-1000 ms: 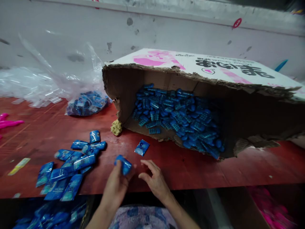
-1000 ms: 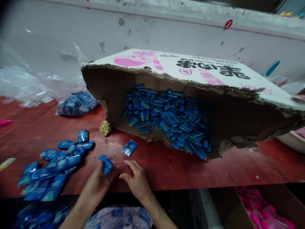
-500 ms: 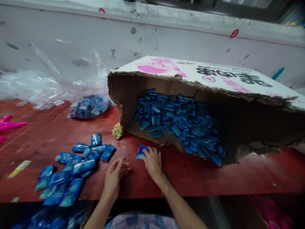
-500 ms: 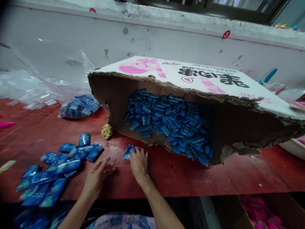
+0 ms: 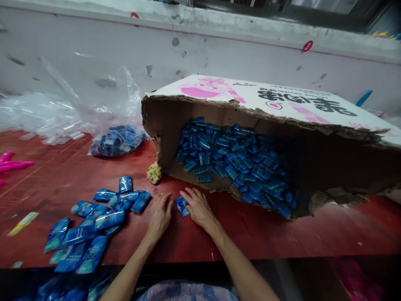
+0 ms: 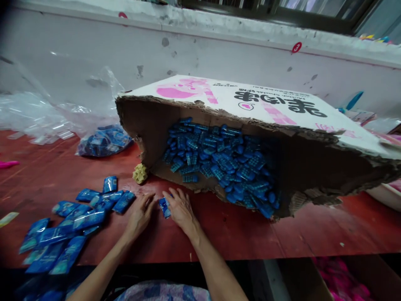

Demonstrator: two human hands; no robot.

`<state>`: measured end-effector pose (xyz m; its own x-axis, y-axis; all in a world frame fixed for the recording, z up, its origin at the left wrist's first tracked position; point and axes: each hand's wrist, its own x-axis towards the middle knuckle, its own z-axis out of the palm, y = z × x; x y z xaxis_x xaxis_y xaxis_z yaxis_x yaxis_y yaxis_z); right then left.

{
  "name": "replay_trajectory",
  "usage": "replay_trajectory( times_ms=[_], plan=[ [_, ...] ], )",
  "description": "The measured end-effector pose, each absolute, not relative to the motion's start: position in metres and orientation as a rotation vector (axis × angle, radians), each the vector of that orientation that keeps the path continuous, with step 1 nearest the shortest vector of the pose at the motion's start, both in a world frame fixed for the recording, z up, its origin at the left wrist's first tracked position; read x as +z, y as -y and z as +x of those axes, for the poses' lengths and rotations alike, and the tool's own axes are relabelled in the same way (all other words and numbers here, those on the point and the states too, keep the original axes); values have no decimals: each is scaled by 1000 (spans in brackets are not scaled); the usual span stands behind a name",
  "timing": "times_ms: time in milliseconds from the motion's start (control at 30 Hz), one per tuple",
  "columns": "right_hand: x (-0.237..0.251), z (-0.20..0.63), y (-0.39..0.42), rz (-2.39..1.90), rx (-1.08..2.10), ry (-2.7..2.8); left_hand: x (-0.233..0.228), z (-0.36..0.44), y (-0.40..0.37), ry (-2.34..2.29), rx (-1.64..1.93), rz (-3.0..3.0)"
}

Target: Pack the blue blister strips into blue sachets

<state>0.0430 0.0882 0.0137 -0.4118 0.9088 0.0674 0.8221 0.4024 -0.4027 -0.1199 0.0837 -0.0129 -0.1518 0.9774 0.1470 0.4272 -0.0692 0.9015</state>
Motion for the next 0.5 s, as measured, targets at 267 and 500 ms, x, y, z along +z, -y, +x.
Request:
replay_trajectory(
  times_ms=[267,500],
  plan=[
    [16,36,-91,-1754,364,2397,-14,-108,-32,-1795,1058,1863],
    [18,51,-51,-1915,284,2265,-16,-91,-26,-1927,704,2076]
  ],
)
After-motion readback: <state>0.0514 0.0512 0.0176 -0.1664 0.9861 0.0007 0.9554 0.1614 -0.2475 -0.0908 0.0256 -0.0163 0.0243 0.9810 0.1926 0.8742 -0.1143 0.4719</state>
